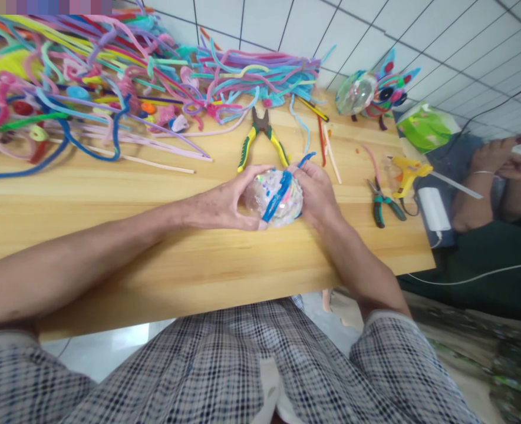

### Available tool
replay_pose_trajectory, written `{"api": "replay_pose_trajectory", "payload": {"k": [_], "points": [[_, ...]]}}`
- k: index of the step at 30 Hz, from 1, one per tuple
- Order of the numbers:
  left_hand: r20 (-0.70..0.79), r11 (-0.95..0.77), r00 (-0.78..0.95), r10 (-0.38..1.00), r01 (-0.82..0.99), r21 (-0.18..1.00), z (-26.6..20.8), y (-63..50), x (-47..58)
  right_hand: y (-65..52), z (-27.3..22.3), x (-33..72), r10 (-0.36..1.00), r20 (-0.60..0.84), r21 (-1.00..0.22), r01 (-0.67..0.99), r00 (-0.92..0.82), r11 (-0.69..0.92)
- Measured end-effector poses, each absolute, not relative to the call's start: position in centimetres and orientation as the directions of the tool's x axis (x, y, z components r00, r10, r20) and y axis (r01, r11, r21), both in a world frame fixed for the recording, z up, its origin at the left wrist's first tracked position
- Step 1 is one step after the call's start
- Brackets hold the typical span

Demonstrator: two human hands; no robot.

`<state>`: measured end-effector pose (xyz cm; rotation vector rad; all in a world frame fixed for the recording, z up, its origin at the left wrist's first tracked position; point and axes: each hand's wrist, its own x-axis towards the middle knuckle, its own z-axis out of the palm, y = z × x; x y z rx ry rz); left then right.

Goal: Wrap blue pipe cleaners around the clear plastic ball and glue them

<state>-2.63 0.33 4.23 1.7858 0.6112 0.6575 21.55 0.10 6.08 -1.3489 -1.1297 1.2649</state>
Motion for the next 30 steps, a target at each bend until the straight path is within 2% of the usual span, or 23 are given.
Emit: {"api": "replay_pose_trajectory", "payload": {"k": [4, 8, 13, 23, 30], "points": [[0.038, -0.050, 0.773, 0.633, -0.009, 0.999, 4.2, 0.5, -2.9, 0.3, 6.0, 21.6, 0.989, -0.137, -0.989, 0.043, 0.049, -0.139], [0.033, 0.049, 0.782, 0.622, -0.081, 0.996, 4.7, 0.3, -2.7, 0.4, 6.0, 21.5, 0.989, -0.143, -0.988, 0.059, 0.042, -0.145], [0.016, 0.080, 0.772, 0.636, -0.086, 0.993, 5.3, 0.2, -2.2, 0.4, 5.9, 21.3, 0.987, -0.154, -0.988, 0.011, 0.054, -0.155], [0.033, 0.025, 0.732, 0.680, -0.069, 0.997, 5.2, -0.1, -1.9, 0.6, 5.7, 21.2, 0.989, -0.148, -0.987, 0.053, 0.032, -0.149], [-0.096, 0.088, 0.680, 0.727, 0.047, 0.995, 5.8, 0.0, -2.0, 0.7, 5.6, 22.1, 0.995, -0.090, -0.987, 0.125, 0.047, -0.096]]}}
